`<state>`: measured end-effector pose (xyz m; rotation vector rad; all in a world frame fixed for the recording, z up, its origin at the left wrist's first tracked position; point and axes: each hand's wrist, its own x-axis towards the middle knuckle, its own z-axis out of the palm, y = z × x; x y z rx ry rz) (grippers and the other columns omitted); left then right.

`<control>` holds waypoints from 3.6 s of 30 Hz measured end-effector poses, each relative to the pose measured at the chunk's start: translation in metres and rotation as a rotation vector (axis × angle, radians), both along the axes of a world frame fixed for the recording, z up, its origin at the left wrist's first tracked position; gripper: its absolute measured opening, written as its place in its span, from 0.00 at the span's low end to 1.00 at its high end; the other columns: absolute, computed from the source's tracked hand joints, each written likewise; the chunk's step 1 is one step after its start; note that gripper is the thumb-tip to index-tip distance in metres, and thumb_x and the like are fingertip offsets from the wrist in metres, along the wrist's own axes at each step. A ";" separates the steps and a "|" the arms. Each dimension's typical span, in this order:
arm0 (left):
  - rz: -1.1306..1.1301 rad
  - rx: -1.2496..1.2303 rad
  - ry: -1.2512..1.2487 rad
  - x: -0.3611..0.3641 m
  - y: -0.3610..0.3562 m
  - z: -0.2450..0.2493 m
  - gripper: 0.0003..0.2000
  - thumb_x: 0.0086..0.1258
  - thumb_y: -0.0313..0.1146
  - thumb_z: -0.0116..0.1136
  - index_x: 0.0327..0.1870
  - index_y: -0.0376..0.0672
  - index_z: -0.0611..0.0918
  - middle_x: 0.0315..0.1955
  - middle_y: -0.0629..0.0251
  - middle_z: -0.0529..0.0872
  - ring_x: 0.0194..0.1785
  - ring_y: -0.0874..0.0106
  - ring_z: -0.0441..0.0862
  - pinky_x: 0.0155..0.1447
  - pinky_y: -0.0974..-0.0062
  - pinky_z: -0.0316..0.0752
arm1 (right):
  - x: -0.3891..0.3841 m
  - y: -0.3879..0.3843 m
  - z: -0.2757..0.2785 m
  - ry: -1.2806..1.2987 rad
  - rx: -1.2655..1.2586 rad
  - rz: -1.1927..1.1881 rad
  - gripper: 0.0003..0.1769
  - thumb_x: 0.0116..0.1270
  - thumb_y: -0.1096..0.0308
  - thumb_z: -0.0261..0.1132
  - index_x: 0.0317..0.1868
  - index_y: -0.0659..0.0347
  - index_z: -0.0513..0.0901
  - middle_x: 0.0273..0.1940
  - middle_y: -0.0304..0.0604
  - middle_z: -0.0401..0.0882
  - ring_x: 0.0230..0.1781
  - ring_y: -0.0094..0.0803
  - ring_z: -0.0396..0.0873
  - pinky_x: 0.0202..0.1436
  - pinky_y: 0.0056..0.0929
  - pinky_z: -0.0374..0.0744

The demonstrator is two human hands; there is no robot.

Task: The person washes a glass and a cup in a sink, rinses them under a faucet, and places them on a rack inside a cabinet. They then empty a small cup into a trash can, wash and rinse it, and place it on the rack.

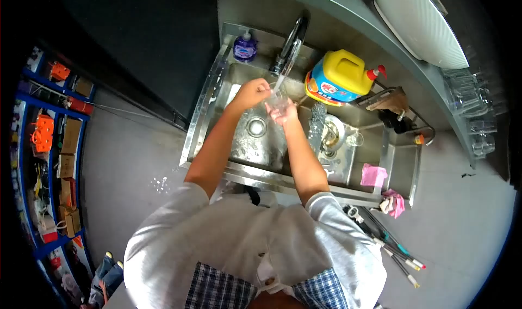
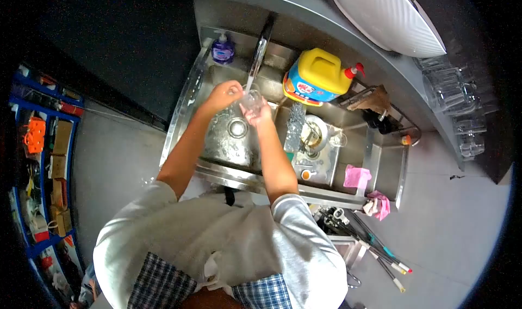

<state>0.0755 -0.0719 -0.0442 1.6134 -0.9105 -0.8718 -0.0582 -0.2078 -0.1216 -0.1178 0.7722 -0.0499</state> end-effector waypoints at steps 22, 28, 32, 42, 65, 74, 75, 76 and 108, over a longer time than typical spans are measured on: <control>-0.064 0.725 -0.796 -0.052 0.015 -0.022 0.31 0.46 0.42 0.73 0.50 0.44 0.69 0.42 0.54 0.83 0.46 0.55 0.82 0.47 0.57 0.76 | 0.006 -0.108 0.083 0.255 -2.139 0.925 0.26 0.59 0.42 0.63 0.41 0.57 0.83 0.40 0.51 0.82 0.43 0.46 0.80 0.48 0.42 0.77; -0.297 1.241 -0.940 -0.055 0.028 -0.057 0.32 0.45 0.39 0.76 0.54 0.46 0.75 0.50 0.62 0.83 0.51 0.63 0.83 0.47 0.67 0.79 | -0.195 0.005 0.064 1.028 -1.743 1.219 0.54 0.55 0.31 0.60 0.71 0.57 0.50 0.61 0.69 0.61 0.55 0.61 0.73 0.58 0.48 0.73; -0.249 0.916 -0.633 -0.065 0.056 -0.053 0.44 0.40 0.40 0.78 0.62 0.43 0.67 0.49 0.53 0.82 0.54 0.57 0.79 0.53 0.66 0.76 | -0.217 0.032 0.039 1.046 -1.698 1.102 0.48 0.48 0.57 0.75 0.64 0.59 0.56 0.60 0.67 0.61 0.50 0.60 0.75 0.51 0.45 0.78; -0.549 0.307 0.129 -0.075 0.054 0.018 0.29 0.52 0.28 0.73 0.55 0.39 0.70 0.37 0.68 0.78 0.40 0.77 0.74 0.41 0.77 0.73 | -0.122 0.034 0.101 -0.177 -1.883 0.599 0.12 0.53 0.69 0.71 0.38 0.63 0.86 0.37 0.45 0.81 0.40 0.33 0.79 0.44 0.28 0.76; -0.368 0.188 -0.548 -0.047 0.051 0.048 0.39 0.43 0.34 0.74 0.61 0.49 0.69 0.53 0.53 0.78 0.52 0.54 0.79 0.54 0.61 0.75 | -0.038 0.040 0.107 -0.364 -0.885 0.588 0.19 0.58 0.75 0.69 0.50 0.66 0.77 0.43 0.41 0.81 0.45 0.31 0.80 0.52 0.27 0.77; -0.240 0.232 -1.139 -0.068 0.081 0.065 0.42 0.45 0.35 0.71 0.65 0.46 0.64 0.49 0.47 0.78 0.47 0.53 0.80 0.48 0.61 0.77 | -0.036 0.050 0.099 -0.458 -0.545 0.575 0.15 0.66 0.73 0.60 0.53 0.63 0.74 0.50 0.44 0.78 0.53 0.35 0.78 0.57 0.34 0.76; -0.347 0.269 -0.887 -0.063 0.084 0.067 0.43 0.43 0.36 0.72 0.65 0.44 0.64 0.47 0.48 0.78 0.46 0.57 0.81 0.47 0.64 0.77 | -0.036 0.050 0.095 -0.460 -0.630 0.625 0.15 0.66 0.73 0.61 0.52 0.63 0.74 0.50 0.44 0.79 0.52 0.35 0.78 0.56 0.34 0.77; -0.490 0.306 -0.522 -0.052 0.081 0.055 0.43 0.43 0.35 0.73 0.65 0.43 0.64 0.45 0.50 0.80 0.46 0.60 0.81 0.47 0.65 0.76 | -0.038 0.052 0.095 -0.445 -0.656 0.658 0.15 0.65 0.73 0.62 0.52 0.64 0.75 0.48 0.44 0.79 0.50 0.35 0.79 0.54 0.33 0.78; -0.087 0.037 -1.444 -0.090 0.030 0.027 0.28 0.50 0.28 0.61 0.56 0.41 0.71 0.38 0.58 0.77 0.40 0.58 0.76 0.43 0.64 0.71 | -0.032 0.037 0.084 -0.063 -0.381 0.150 0.16 0.68 0.54 0.59 0.42 0.59 0.76 0.38 0.44 0.81 0.37 0.38 0.82 0.43 0.38 0.81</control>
